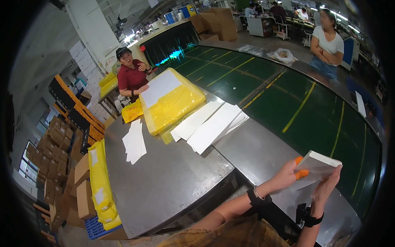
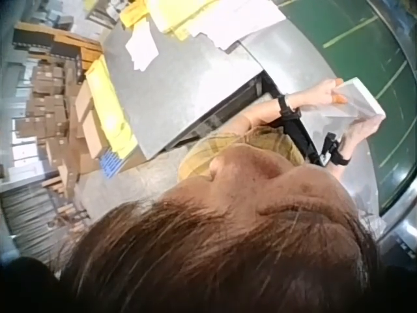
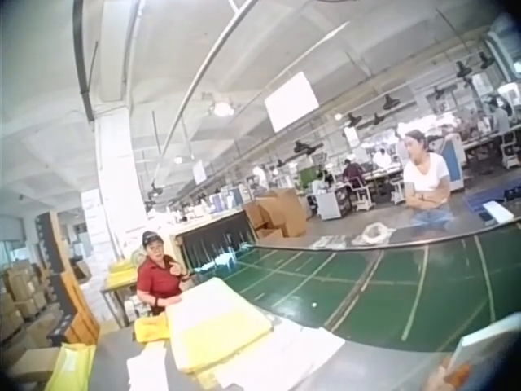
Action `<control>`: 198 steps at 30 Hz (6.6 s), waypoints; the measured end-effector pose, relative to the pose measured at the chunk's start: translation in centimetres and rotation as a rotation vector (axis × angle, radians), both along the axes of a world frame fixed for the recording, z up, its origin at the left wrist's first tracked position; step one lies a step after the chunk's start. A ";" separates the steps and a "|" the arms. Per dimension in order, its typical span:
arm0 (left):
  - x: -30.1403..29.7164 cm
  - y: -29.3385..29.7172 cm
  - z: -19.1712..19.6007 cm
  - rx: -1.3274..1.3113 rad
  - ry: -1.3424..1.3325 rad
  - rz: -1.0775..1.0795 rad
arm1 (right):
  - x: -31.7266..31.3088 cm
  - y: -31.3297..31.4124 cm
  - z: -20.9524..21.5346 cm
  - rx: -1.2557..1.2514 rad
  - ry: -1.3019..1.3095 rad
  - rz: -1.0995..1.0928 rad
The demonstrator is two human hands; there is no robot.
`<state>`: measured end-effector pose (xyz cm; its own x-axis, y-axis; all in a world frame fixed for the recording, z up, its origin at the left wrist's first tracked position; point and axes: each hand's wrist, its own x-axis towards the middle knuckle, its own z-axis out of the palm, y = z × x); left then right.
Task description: Inspecting and sorting white foam strips on a metal table in a shoe manufacturing facility.
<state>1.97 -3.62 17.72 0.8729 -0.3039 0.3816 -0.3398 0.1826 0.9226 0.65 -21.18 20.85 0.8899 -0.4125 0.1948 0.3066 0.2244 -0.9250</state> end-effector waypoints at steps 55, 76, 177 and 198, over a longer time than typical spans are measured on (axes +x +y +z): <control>-3.3 -2.8 5.6 -0.126 -0.139 0.405 | -4.8 4.1 2.3 -0.207 -0.183 -0.059; -3.8 -1.5 6.6 -0.281 -0.138 0.340 | -6.0 4.4 4.3 -0.410 -0.318 0.066; 2.8 4.4 -2.9 1.065 -0.149 0.406 | -2.9 -7.9 -15.0 -0.042 0.239 -0.148; -3.0 5.7 -9.9 -0.083 0.093 0.755 | -2.8 -6.7 -14.7 -0.162 0.218 -0.210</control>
<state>-1.07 2.04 7.80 0.8619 0.4149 0.2916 -0.3212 0.0018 0.9470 -2.12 -27.85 6.13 0.8166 -0.5706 0.0870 0.1212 0.0221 -0.9924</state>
